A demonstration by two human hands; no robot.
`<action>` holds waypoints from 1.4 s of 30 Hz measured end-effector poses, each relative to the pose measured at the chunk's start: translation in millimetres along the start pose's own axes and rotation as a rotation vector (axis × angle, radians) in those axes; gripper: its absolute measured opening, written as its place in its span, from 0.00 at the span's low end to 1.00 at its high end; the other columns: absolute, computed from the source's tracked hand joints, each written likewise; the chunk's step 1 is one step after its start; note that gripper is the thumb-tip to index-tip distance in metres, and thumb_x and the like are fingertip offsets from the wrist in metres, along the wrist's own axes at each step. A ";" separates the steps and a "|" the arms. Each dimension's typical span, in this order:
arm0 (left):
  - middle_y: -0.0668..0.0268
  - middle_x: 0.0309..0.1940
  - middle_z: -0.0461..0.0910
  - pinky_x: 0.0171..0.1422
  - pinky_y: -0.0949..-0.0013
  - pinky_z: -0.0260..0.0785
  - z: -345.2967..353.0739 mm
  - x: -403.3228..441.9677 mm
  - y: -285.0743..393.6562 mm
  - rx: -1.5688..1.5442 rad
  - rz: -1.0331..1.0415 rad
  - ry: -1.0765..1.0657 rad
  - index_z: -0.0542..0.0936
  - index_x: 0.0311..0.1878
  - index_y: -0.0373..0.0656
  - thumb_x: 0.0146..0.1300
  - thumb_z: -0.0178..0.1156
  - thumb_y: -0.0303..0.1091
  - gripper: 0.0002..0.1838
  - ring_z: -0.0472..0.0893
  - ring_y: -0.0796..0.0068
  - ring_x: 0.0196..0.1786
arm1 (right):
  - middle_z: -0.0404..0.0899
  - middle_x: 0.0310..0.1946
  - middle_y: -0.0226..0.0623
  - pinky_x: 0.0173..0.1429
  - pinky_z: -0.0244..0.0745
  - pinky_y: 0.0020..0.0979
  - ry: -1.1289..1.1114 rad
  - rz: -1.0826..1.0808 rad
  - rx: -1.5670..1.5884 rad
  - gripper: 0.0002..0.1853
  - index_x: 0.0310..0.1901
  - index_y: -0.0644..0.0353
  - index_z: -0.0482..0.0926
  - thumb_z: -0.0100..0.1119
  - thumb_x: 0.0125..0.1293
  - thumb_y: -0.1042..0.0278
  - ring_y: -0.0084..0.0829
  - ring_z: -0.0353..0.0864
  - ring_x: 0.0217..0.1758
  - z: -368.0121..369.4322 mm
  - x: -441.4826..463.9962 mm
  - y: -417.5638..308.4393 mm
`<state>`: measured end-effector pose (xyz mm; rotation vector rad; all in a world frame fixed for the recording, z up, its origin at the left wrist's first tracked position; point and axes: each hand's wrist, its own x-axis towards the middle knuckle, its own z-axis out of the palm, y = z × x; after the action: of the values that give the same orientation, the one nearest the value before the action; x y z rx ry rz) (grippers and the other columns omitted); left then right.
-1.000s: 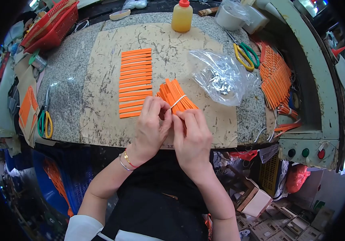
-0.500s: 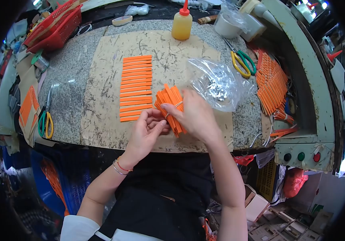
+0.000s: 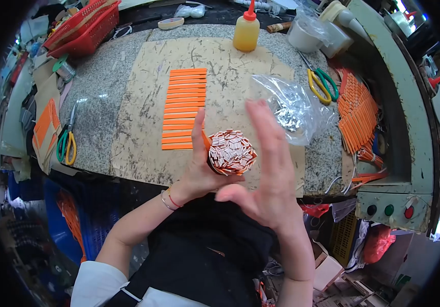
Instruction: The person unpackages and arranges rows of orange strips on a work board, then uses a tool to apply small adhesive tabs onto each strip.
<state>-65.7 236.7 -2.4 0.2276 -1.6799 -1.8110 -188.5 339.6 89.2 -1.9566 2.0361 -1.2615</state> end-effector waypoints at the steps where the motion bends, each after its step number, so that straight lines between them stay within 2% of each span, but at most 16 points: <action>1: 0.49 0.69 0.65 0.69 0.59 0.69 0.0 1.4 -3.3 0.038 0.106 0.007 0.24 0.78 0.54 0.47 0.80 0.25 0.76 0.74 0.59 0.66 | 0.64 0.71 0.48 0.78 0.52 0.50 -0.110 -0.042 -0.138 0.53 0.73 0.65 0.59 0.61 0.57 0.31 0.47 0.59 0.77 4.9 10.6 -4.2; 3: 0.49 0.69 0.66 0.68 0.57 0.70 0.3 -4.1 -6.7 -0.045 0.140 0.049 0.19 0.77 0.56 0.49 0.79 0.27 0.76 0.74 0.58 0.66 | 0.64 0.73 0.45 0.80 0.46 0.52 -0.437 -0.059 -0.304 0.51 0.73 0.62 0.62 0.52 0.61 0.26 0.50 0.54 0.80 27.0 18.2 -1.6; 7: 0.49 0.68 0.68 0.67 0.60 0.70 -4.0 -11.2 -12.4 -0.073 0.131 0.100 0.14 0.75 0.52 0.52 0.78 0.28 0.76 0.76 0.61 0.64 | 0.64 0.72 0.47 0.79 0.49 0.49 -0.265 -0.139 -0.486 0.51 0.73 0.62 0.61 0.47 0.63 0.24 0.51 0.58 0.78 10.4 40.3 -24.0; 8: 0.50 0.68 0.69 0.66 0.62 0.71 -6.7 -16.5 -15.5 -0.010 -0.070 0.085 0.19 0.77 0.48 0.51 0.78 0.28 0.74 0.77 0.63 0.62 | 0.65 0.71 0.50 0.79 0.49 0.50 -0.333 -0.127 -0.440 0.50 0.73 0.63 0.61 0.48 0.63 0.25 0.52 0.59 0.77 20.7 39.6 -22.7; 13: 0.52 0.64 0.73 0.65 0.63 0.72 -0.7 -1.4 5.8 0.099 0.053 0.102 0.29 0.79 0.43 0.52 0.76 0.27 0.67 0.79 0.66 0.60 | 0.67 0.66 0.59 0.76 0.56 0.46 -0.243 0.062 0.204 0.53 0.72 0.67 0.61 0.49 0.62 0.23 0.54 0.65 0.73 3.8 38.4 -12.8; 14: 0.57 0.56 0.77 0.64 0.65 0.72 -4.0 -3.1 19.7 0.200 0.140 0.042 0.38 0.78 0.42 0.52 0.76 0.26 0.62 0.80 0.68 0.58 | 0.67 0.67 0.57 0.75 0.57 0.45 -0.208 0.081 0.277 0.53 0.73 0.67 0.59 0.52 0.62 0.25 0.51 0.66 0.73 0.9 31.2 -7.4; 16: 0.60 0.59 0.75 0.67 0.65 0.70 5.3 -7.7 19.5 -0.296 0.092 0.132 0.48 0.77 0.41 0.50 0.79 0.33 0.58 0.78 0.71 0.59 | 0.67 0.67 0.53 0.73 0.61 0.42 -0.135 0.112 0.424 0.55 0.74 0.66 0.55 0.60 0.60 0.28 0.45 0.67 0.72 -5.4 16.9 2.9; 19: 0.63 0.51 0.79 0.63 0.69 0.72 -10.6 -18.8 -16.0 0.129 -0.110 -0.031 0.57 0.74 0.39 0.54 0.74 0.29 0.47 0.80 0.71 0.55 | 0.65 0.69 0.51 0.75 0.60 0.41 -0.219 0.289 0.691 0.59 0.76 0.64 0.51 0.72 0.53 0.36 0.41 0.67 0.72 42.5 -19.9 14.9; 21: 0.63 0.53 0.78 0.62 0.69 0.72 -8.9 -13.0 -1.2 0.003 -0.117 -0.073 0.65 0.69 0.37 0.56 0.73 0.31 0.39 0.78 0.73 0.56 | 0.62 0.71 0.49 0.76 0.60 0.41 -0.067 0.265 0.919 0.64 0.76 0.63 0.51 0.80 0.44 0.41 0.40 0.65 0.73 50.5 -26.8 22.1; 24: 0.60 0.63 0.72 0.67 0.66 0.70 -8.1 -14.2 -10.2 -0.192 -0.240 -0.061 0.48 0.78 0.39 0.51 0.76 0.25 0.57 0.76 0.70 0.61 | 0.59 0.72 0.46 0.76 0.60 0.41 -0.129 0.200 0.766 0.68 0.75 0.62 0.54 0.85 0.35 0.42 0.40 0.63 0.74 44.6 -37.5 29.7; 25: 0.58 0.65 0.70 0.69 0.64 0.69 2.2 -9.8 0.1 -0.250 -0.288 -0.037 0.42 0.79 0.39 0.50 0.76 0.25 0.61 0.75 0.67 0.63 | 0.62 0.71 0.45 0.74 0.63 0.40 -0.058 0.119 0.469 0.61 0.73 0.62 0.57 0.85 0.40 0.49 0.41 0.65 0.73 44.2 -36.9 27.6; 30: 0.48 0.71 0.61 0.72 0.57 0.66 33.1 4.0 56.6 0.230 -0.120 -0.244 0.26 0.79 0.42 0.47 0.79 0.26 0.73 0.69 0.56 0.70 | 0.79 0.53 0.39 0.63 0.74 0.34 0.425 0.468 1.008 0.32 0.63 0.64 0.69 0.72 0.62 0.61 0.32 0.80 0.56 3.1 -37.7 30.9; 32: 0.47 0.70 0.64 0.72 0.57 0.65 34.8 15.3 72.0 0.413 0.022 -0.251 0.31 0.80 0.41 0.48 0.78 0.25 0.70 0.70 0.56 0.70 | 0.80 0.51 0.42 0.55 0.81 0.38 0.661 0.597 1.159 0.29 0.59 0.63 0.73 0.55 0.73 0.43 0.32 0.83 0.50 -46.9 -20.0 47.4; 35: 0.48 0.67 0.68 0.69 0.59 0.66 21.0 10.7 71.3 0.498 -0.027 -0.195 0.50 0.78 0.38 0.52 0.74 0.24 0.55 0.72 0.56 0.67 | 0.83 0.45 0.40 0.53 0.83 0.40 1.124 0.711 1.254 0.32 0.55 0.56 0.76 0.56 0.68 0.33 0.37 0.85 0.48 -126.9 -20.4 150.6; 38: 0.51 0.62 0.73 0.67 0.60 0.67 -0.1 -8.7 61.0 0.488 -0.178 -0.320 0.68 0.69 0.36 0.54 0.71 0.24 0.37 0.74 0.57 0.63 | 0.82 0.49 0.42 0.57 0.81 0.49 1.326 0.584 1.092 0.22 0.55 0.61 0.75 0.50 0.73 0.50 0.42 0.84 0.50 -207.1 -66.6 293.5; 42: 0.58 0.63 0.72 0.68 0.62 0.66 -9.7 -16.5 67.2 0.608 -0.254 -0.257 0.69 0.67 0.36 0.57 0.67 0.22 0.33 0.73 0.64 0.66 | 0.81 0.50 0.44 0.64 0.75 0.51 1.606 0.551 0.911 0.20 0.57 0.62 0.75 0.49 0.73 0.56 0.44 0.81 0.56 -268.1 -113.1 360.1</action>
<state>-25.2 240.0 54.4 0.5019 -2.4552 -1.4924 -605.5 523.9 8.7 0.2751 1.2795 -3.0647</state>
